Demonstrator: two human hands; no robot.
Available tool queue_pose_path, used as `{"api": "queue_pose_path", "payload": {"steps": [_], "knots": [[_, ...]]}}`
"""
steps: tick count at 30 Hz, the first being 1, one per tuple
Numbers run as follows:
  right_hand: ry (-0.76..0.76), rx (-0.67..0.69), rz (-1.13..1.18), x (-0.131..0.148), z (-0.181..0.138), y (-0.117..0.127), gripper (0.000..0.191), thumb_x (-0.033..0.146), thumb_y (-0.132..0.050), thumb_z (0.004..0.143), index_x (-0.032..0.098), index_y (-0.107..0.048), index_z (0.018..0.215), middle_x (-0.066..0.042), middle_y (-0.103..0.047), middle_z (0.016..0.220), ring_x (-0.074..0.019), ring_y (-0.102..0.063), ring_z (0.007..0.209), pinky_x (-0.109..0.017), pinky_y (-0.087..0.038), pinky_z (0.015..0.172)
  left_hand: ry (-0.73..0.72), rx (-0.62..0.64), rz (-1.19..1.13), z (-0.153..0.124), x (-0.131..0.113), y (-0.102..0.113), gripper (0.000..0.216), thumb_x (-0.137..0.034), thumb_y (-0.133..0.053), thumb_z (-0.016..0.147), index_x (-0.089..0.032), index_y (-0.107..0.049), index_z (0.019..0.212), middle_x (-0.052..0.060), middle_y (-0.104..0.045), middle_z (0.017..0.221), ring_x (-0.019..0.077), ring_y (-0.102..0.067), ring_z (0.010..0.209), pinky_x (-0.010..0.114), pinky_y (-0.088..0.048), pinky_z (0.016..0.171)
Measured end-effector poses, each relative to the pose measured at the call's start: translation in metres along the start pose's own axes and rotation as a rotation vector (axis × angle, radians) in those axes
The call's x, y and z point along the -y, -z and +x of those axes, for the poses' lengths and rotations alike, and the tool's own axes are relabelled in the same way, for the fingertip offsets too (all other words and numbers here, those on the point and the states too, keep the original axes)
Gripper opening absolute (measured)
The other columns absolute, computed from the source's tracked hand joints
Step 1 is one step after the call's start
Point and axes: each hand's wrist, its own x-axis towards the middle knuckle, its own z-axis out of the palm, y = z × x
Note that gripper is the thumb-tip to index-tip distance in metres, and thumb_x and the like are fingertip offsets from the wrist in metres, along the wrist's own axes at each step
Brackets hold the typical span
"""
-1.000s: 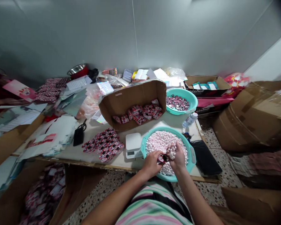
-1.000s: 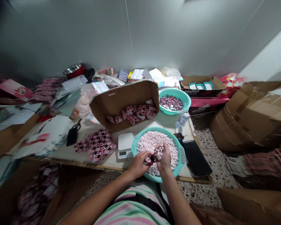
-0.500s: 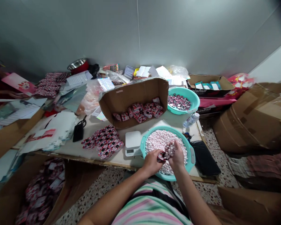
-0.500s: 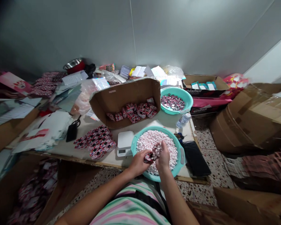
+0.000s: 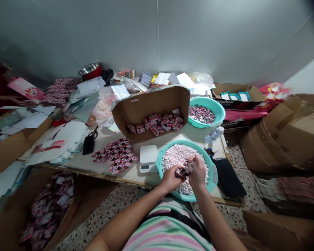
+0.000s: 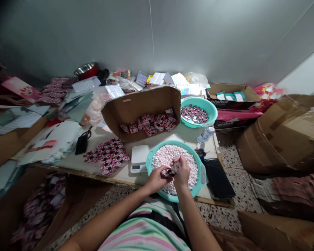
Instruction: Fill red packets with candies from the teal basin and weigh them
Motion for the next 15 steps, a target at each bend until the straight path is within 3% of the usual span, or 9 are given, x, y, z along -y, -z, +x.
{"api": "queue_pose_path", "payload": {"steps": [4, 15], "knots": [[0.023, -0.02, -0.018, 0.005, -0.001, -0.004, 0.028, 0.044, -0.062, 0.072, 0.019, -0.05, 0.066, 0.006, -0.053, 0.057, -0.0086, -0.05, 0.048, -0.023, -0.041, 0.049, -0.074, -0.029, 0.052, 0.001, -0.005, 0.0, 0.04, -0.021, -0.068, 0.067, -0.025, -0.061, 0.106, 0.0, -0.066, 0.107, 0.0211, -0.061, 0.097, 0.031, -0.047, 0.085], [0.065, -0.054, -0.022, 0.005, 0.003, -0.003, 0.037, 0.048, -0.062, 0.073, 0.02, -0.043, 0.058, 0.007, -0.042, 0.048, -0.0073, -0.039, 0.042, -0.022, -0.032, 0.042, -0.1, -0.017, 0.141, -0.001, -0.012, 0.0, 0.037, -0.025, -0.067, 0.07, -0.024, -0.061, 0.106, 0.002, -0.067, 0.105, 0.0224, -0.062, 0.095, 0.032, -0.049, 0.083]]}}
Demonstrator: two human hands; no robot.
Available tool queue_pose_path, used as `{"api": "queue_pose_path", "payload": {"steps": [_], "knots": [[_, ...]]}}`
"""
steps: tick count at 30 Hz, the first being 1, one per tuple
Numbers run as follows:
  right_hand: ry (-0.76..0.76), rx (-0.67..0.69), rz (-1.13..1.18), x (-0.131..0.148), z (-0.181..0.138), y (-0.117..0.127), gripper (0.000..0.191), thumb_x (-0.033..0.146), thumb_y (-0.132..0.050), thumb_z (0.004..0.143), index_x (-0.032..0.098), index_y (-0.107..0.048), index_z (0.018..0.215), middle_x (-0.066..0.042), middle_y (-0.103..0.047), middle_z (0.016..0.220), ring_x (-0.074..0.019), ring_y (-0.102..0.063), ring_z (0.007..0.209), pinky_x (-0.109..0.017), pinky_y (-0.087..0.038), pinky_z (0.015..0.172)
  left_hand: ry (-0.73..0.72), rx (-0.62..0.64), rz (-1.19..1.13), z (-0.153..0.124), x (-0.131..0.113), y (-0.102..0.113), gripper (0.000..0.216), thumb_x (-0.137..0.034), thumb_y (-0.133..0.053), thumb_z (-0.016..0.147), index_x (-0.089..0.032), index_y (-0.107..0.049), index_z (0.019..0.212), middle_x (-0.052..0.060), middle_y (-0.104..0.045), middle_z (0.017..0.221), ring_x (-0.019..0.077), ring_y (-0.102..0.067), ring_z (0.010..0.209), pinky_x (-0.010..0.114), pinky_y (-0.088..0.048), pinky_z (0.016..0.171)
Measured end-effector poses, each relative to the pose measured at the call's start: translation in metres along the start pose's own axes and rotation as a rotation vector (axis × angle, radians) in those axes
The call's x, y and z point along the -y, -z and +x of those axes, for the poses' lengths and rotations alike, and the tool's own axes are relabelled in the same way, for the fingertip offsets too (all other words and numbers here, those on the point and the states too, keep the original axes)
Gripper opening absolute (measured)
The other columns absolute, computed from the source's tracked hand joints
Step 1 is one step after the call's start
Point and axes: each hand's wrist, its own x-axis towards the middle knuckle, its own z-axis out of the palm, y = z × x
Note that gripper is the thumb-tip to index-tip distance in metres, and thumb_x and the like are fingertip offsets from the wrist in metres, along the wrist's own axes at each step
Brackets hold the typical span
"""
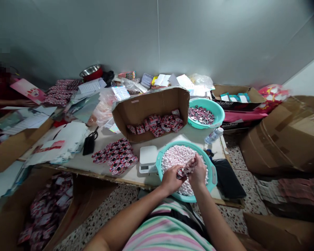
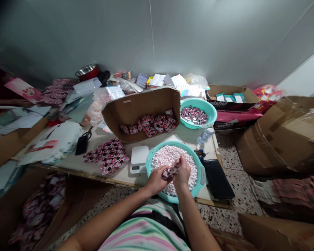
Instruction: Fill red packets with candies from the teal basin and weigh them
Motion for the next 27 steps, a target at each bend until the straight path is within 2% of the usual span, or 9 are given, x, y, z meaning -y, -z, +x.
{"api": "queue_pose_path", "payload": {"steps": [4, 9, 20, 27], "knots": [[0.041, 0.027, -0.044, 0.0006, -0.0007, -0.0005, 0.039, 0.05, -0.058, 0.077, 0.021, -0.041, 0.058, 0.008, -0.039, 0.046, -0.0077, -0.037, 0.041, -0.023, -0.031, 0.041, -0.025, -0.015, -0.017, 0.0014, -0.001, 0.0015, 0.037, -0.023, -0.067, 0.069, -0.025, -0.06, 0.106, 0.001, -0.066, 0.106, 0.0215, -0.061, 0.097, 0.032, -0.048, 0.085], [0.109, 0.014, -0.082, 0.0026, -0.0031, -0.0025, 0.036, 0.046, -0.06, 0.076, 0.019, -0.045, 0.058, 0.006, -0.044, 0.049, -0.0082, -0.041, 0.044, -0.024, -0.035, 0.046, -0.037, -0.034, -0.034, 0.0016, -0.0039, 0.003, 0.038, -0.02, -0.067, 0.07, -0.025, -0.06, 0.107, 0.001, -0.066, 0.105, 0.0207, -0.06, 0.096, 0.032, -0.048, 0.085], [0.114, 0.049, -0.115, -0.0023, -0.006, -0.0013, 0.035, 0.046, -0.059, 0.075, 0.02, -0.045, 0.058, 0.005, -0.044, 0.051, -0.0085, -0.041, 0.046, -0.024, -0.034, 0.048, -0.012, -0.031, -0.041, 0.0025, -0.0011, -0.0003, 0.037, -0.023, -0.068, 0.069, -0.024, -0.06, 0.105, 0.002, -0.066, 0.104, 0.0217, -0.061, 0.094, 0.032, -0.05, 0.082], [0.082, 0.086, -0.054, -0.0014, -0.0051, 0.0, 0.039, 0.046, -0.058, 0.077, 0.02, -0.038, 0.055, 0.007, -0.034, 0.047, -0.0068, -0.03, 0.042, -0.024, -0.027, 0.042, -0.017, -0.028, -0.108, 0.0038, 0.0023, -0.0045, 0.037, -0.018, -0.068, 0.067, -0.024, -0.062, 0.103, 0.001, -0.067, 0.103, 0.0203, -0.061, 0.095, 0.031, -0.049, 0.084]]}}
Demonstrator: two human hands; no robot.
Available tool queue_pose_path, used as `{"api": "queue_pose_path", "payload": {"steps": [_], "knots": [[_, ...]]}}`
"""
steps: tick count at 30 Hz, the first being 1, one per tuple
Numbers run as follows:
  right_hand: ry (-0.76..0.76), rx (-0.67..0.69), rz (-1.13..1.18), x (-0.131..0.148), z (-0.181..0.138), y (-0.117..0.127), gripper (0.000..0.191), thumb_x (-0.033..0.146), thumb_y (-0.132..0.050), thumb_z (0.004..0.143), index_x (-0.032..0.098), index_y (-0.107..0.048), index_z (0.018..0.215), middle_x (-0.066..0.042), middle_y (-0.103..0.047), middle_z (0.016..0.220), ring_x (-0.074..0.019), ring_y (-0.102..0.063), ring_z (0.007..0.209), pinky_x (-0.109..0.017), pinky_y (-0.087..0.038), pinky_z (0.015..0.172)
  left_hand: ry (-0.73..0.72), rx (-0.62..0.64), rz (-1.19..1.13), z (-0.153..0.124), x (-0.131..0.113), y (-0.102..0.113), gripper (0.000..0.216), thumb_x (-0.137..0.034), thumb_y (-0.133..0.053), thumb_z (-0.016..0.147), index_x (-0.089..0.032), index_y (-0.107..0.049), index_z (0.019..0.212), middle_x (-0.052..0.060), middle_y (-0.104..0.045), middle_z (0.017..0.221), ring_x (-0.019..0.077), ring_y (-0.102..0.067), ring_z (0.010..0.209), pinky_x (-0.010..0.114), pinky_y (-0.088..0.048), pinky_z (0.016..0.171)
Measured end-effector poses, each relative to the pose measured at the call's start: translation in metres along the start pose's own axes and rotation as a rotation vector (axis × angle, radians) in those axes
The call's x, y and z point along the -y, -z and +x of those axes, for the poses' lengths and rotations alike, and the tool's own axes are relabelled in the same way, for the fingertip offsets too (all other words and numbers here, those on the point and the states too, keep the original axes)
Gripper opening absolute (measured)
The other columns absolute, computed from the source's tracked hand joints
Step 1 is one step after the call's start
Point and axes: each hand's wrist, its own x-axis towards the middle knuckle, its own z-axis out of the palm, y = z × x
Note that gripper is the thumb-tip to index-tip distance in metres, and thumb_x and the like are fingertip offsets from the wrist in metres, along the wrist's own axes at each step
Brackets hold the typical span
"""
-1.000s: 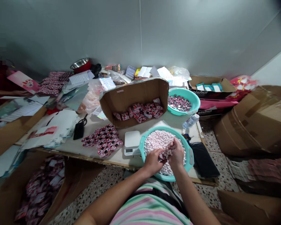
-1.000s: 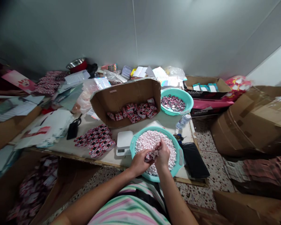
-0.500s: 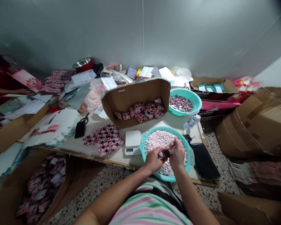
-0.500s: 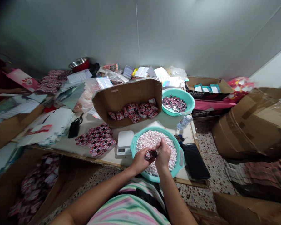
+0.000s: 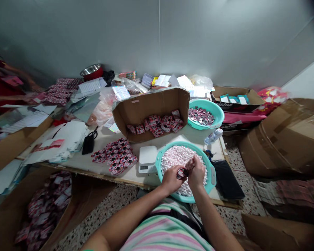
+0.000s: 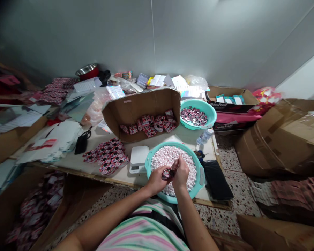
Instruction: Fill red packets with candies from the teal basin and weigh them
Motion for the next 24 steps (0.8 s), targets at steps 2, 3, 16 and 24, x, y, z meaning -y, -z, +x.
{"api": "queue_pose_path", "payload": {"steps": [2, 3, 16, 24], "knots": [[-0.028, 0.007, 0.045, 0.002, 0.0, 0.0, 0.04, 0.046, -0.058, 0.077, 0.02, -0.037, 0.054, 0.008, -0.031, 0.047, -0.0063, -0.027, 0.041, -0.024, -0.025, 0.041, 0.02, -0.004, -0.042, 0.0, 0.002, -0.001, 0.037, -0.017, -0.069, 0.066, -0.023, -0.062, 0.101, 0.002, -0.067, 0.103, 0.0201, -0.061, 0.095, 0.03, -0.049, 0.084], [-0.04, 0.012, 0.069, 0.004, 0.001, 0.0, 0.04, 0.045, -0.059, 0.077, 0.02, -0.037, 0.054, 0.008, -0.03, 0.047, -0.0063, -0.026, 0.041, -0.023, -0.025, 0.041, 0.032, -0.01, -0.066, 0.0, 0.004, -0.002, 0.037, -0.017, -0.069, 0.065, -0.022, -0.062, 0.102, 0.002, -0.066, 0.103, 0.0199, -0.061, 0.096, 0.03, -0.049, 0.084], [0.025, -0.048, 0.18, 0.037, 0.014, 0.019, 0.033, 0.043, -0.058, 0.076, 0.021, -0.038, 0.062, 0.009, -0.028, 0.05, -0.0054, -0.025, 0.042, -0.022, -0.02, 0.04, 0.043, -0.146, -0.474, -0.002, 0.005, 0.003, 0.04, -0.023, -0.074, 0.066, -0.017, -0.058, 0.102, 0.005, -0.065, 0.102, 0.0174, -0.062, 0.095, 0.028, -0.05, 0.086], [-0.07, -0.143, 0.208, 0.03, 0.018, 0.033, 0.024, 0.039, -0.061, 0.073, 0.017, -0.052, 0.071, 0.009, -0.034, 0.051, -0.0038, -0.029, 0.043, -0.018, -0.022, 0.038, 0.003, -0.12, -0.41, -0.001, 0.009, 0.007, 0.038, -0.021, -0.072, 0.069, -0.018, -0.058, 0.104, 0.005, -0.065, 0.105, 0.0179, -0.062, 0.098, 0.029, -0.049, 0.088]]}}
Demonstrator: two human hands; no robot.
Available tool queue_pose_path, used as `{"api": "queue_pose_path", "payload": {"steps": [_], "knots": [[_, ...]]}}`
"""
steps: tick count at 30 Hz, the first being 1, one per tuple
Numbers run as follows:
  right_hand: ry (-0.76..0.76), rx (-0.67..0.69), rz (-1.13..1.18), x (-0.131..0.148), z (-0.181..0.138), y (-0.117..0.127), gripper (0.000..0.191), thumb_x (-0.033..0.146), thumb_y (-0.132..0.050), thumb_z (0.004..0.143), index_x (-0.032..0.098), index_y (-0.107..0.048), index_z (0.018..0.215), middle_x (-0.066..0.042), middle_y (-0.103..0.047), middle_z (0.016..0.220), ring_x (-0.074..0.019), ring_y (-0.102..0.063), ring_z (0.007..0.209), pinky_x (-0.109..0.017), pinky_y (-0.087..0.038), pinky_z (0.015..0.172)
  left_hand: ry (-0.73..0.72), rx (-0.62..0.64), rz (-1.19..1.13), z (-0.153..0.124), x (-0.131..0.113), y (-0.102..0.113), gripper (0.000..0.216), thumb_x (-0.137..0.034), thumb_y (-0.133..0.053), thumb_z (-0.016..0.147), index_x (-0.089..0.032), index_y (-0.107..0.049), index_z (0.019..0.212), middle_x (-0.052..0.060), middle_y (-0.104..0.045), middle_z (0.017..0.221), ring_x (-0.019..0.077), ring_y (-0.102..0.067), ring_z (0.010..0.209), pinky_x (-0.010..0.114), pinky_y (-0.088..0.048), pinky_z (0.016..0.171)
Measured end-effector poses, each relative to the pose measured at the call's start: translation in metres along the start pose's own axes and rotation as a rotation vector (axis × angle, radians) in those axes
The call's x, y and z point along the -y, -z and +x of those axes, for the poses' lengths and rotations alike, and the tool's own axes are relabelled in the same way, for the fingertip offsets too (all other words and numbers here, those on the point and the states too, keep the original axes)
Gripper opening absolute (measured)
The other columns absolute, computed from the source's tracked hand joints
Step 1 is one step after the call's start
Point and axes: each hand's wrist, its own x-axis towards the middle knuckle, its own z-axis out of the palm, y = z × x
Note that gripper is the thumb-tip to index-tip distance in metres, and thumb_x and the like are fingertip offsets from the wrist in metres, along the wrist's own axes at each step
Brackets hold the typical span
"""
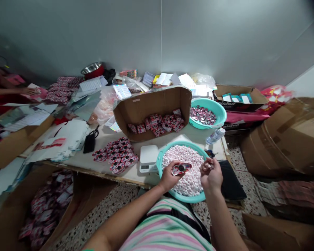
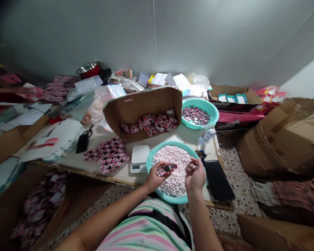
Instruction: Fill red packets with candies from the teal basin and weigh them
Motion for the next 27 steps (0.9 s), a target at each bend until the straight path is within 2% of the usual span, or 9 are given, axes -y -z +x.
{"api": "queue_pose_path", "payload": {"steps": [5, 9, 14, 19, 27], "knots": [[-0.013, 0.016, -0.02, -0.012, 0.001, -0.001, 0.023, 0.034, -0.064, 0.07, 0.017, -0.059, 0.086, 0.007, -0.044, 0.059, -0.0046, -0.04, 0.048, -0.017, -0.033, 0.042, 0.04, 0.014, 0.15, 0.0, -0.001, -0.002, 0.04, -0.019, -0.07, 0.069, -0.02, -0.059, 0.107, 0.003, -0.066, 0.105, 0.0182, -0.062, 0.098, 0.029, -0.049, 0.088], [-0.063, 0.043, 0.016, -0.017, -0.002, -0.011, 0.022, 0.027, -0.068, 0.067, 0.018, -0.06, 0.085, 0.005, -0.049, 0.065, -0.0054, -0.046, 0.054, -0.018, -0.041, 0.048, 0.034, 0.022, 0.311, -0.001, -0.007, -0.003, 0.042, -0.022, -0.07, 0.068, -0.023, -0.059, 0.109, 0.002, -0.066, 0.106, 0.0201, -0.061, 0.099, 0.031, -0.048, 0.088], [-0.047, 0.092, -0.063, -0.023, -0.014, -0.023, 0.022, 0.035, -0.068, 0.066, 0.018, -0.058, 0.077, 0.004, -0.051, 0.064, -0.0079, -0.049, 0.054, -0.021, -0.042, 0.048, -0.007, 0.082, 0.5, -0.002, -0.015, -0.002, 0.039, -0.023, -0.07, 0.068, -0.024, -0.06, 0.106, 0.003, -0.067, 0.104, 0.0226, -0.06, 0.097, 0.035, -0.046, 0.087], [-0.006, 0.078, -0.139, -0.028, -0.025, -0.025, 0.028, 0.046, -0.062, 0.071, 0.018, -0.06, 0.075, 0.003, -0.055, 0.061, -0.0097, -0.052, 0.054, -0.022, -0.04, 0.048, -0.007, 0.085, 0.515, -0.002, -0.017, -0.002, 0.039, -0.023, -0.069, 0.069, -0.024, -0.06, 0.106, 0.002, -0.067, 0.104, 0.0222, -0.06, 0.095, 0.034, -0.045, 0.083], [0.033, 0.058, -0.259, -0.033, -0.034, -0.025, 0.031, 0.048, -0.059, 0.074, 0.017, -0.059, 0.068, 0.002, -0.058, 0.058, -0.0115, -0.053, 0.054, -0.025, -0.041, 0.054, -0.024, 0.124, 0.568, -0.001, -0.022, 0.001, 0.032, -0.026, -0.066, 0.071, -0.023, -0.06, 0.103, 0.004, -0.067, 0.1, 0.023, -0.059, 0.095, 0.034, -0.043, 0.082]]}}
